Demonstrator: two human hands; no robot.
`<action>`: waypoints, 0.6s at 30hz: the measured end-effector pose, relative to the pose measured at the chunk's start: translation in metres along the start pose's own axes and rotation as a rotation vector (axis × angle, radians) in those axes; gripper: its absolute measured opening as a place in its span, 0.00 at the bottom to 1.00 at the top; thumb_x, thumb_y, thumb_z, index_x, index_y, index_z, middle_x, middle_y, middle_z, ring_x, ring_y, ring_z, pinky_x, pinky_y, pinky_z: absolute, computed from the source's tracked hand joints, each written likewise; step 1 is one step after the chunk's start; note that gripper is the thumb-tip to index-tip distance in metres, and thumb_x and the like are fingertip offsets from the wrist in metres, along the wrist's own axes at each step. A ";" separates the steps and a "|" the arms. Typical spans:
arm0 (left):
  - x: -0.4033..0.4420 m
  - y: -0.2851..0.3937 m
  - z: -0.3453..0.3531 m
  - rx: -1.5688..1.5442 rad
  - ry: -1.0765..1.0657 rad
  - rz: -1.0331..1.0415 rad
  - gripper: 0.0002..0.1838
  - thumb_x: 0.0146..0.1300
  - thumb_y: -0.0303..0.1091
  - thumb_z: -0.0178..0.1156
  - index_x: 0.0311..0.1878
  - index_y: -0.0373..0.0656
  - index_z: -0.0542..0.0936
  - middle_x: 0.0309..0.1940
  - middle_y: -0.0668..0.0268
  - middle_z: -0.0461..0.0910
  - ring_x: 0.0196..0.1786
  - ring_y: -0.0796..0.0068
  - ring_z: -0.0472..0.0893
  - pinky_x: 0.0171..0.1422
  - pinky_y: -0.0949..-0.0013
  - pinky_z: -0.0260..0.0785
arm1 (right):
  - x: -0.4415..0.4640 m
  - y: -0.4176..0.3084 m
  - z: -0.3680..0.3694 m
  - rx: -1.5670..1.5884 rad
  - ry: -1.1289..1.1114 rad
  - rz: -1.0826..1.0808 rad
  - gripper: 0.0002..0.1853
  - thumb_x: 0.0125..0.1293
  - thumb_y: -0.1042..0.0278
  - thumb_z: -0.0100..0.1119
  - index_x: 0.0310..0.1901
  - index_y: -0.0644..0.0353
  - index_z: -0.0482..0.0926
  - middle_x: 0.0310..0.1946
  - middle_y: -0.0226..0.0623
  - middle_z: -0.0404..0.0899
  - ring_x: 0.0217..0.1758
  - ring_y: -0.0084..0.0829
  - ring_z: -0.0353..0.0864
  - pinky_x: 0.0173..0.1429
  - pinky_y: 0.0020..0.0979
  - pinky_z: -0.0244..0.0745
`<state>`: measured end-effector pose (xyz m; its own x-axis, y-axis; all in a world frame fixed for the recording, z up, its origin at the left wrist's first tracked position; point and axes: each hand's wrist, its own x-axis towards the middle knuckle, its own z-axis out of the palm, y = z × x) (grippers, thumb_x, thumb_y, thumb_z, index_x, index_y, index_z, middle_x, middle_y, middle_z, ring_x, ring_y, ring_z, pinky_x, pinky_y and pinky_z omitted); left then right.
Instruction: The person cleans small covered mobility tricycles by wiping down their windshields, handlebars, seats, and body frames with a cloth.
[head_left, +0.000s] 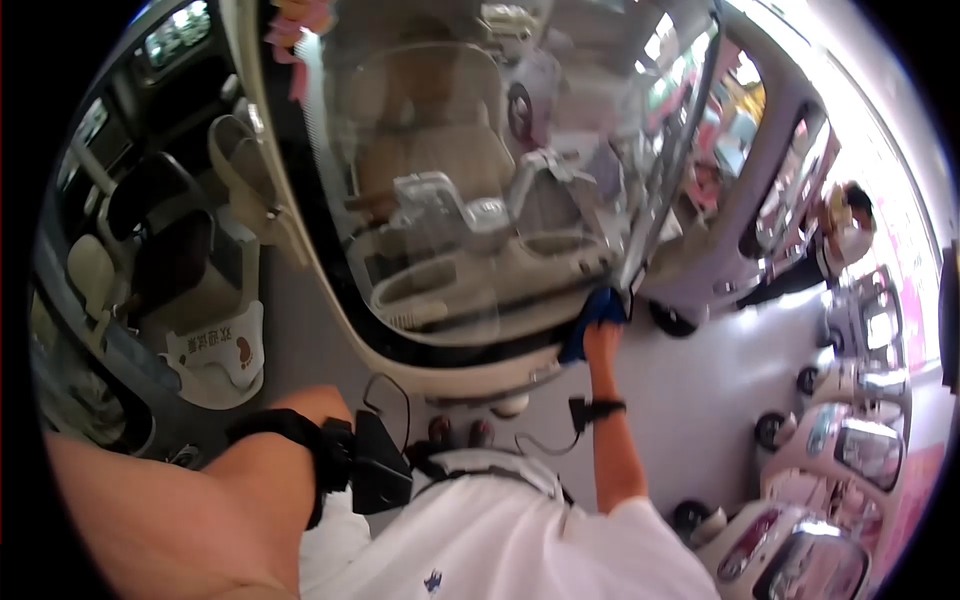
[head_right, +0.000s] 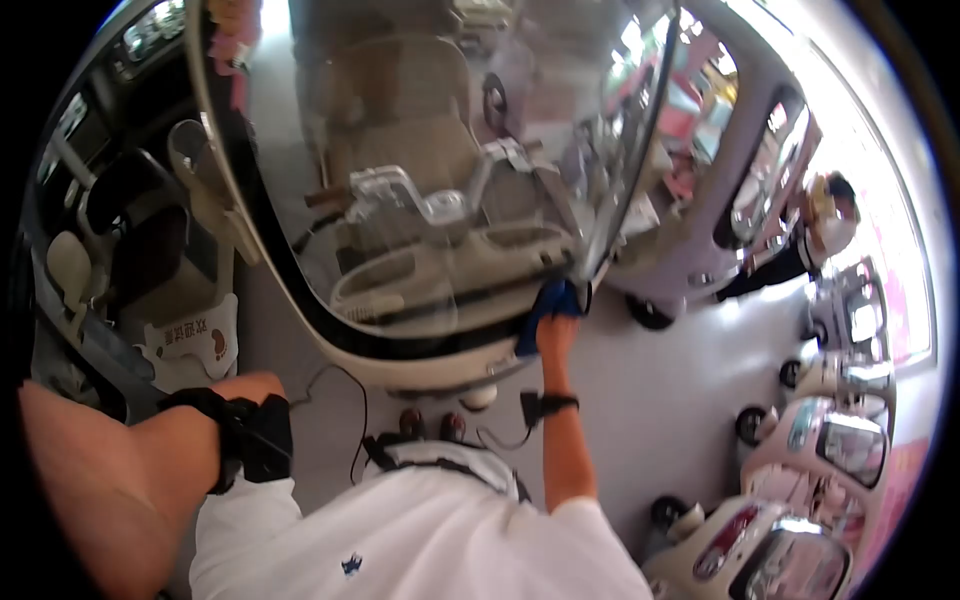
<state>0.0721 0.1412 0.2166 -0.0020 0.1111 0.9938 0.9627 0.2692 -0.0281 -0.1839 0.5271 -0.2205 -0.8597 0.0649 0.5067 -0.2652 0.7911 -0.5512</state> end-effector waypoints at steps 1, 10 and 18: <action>-0.003 0.001 -0.001 0.011 0.014 -0.003 0.04 0.66 0.30 0.60 0.39 0.40 0.78 0.39 0.61 0.79 0.40 0.64 0.78 0.45 0.62 0.69 | 0.002 -0.038 -0.012 0.075 0.049 -0.079 0.31 0.64 0.71 0.57 0.69 0.69 0.65 0.66 0.59 0.68 0.70 0.59 0.64 0.76 0.47 0.57; -0.001 -0.007 0.008 0.065 0.069 0.003 0.05 0.65 0.31 0.61 0.38 0.41 0.77 0.37 0.62 0.77 0.38 0.65 0.76 0.43 0.62 0.67 | -0.025 -0.221 -0.042 0.071 -0.297 -0.389 0.48 0.46 0.60 0.74 0.69 0.70 0.63 0.74 0.73 0.40 0.78 0.74 0.36 0.77 0.67 0.37; 0.004 -0.012 0.055 0.101 0.070 0.003 0.06 0.64 0.32 0.62 0.37 0.42 0.76 0.35 0.63 0.75 0.36 0.66 0.74 0.40 0.63 0.65 | -0.001 -0.160 -0.036 -0.022 -0.302 -0.687 0.43 0.44 0.63 0.71 0.69 0.43 0.73 0.73 0.54 0.51 0.79 0.59 0.47 0.78 0.58 0.49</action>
<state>0.0460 0.1910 0.2154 0.0230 0.0458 0.9987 0.9303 0.3648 -0.0382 -0.1247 0.4223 -0.1091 -0.5873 -0.6146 0.5266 -0.7790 0.6058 -0.1617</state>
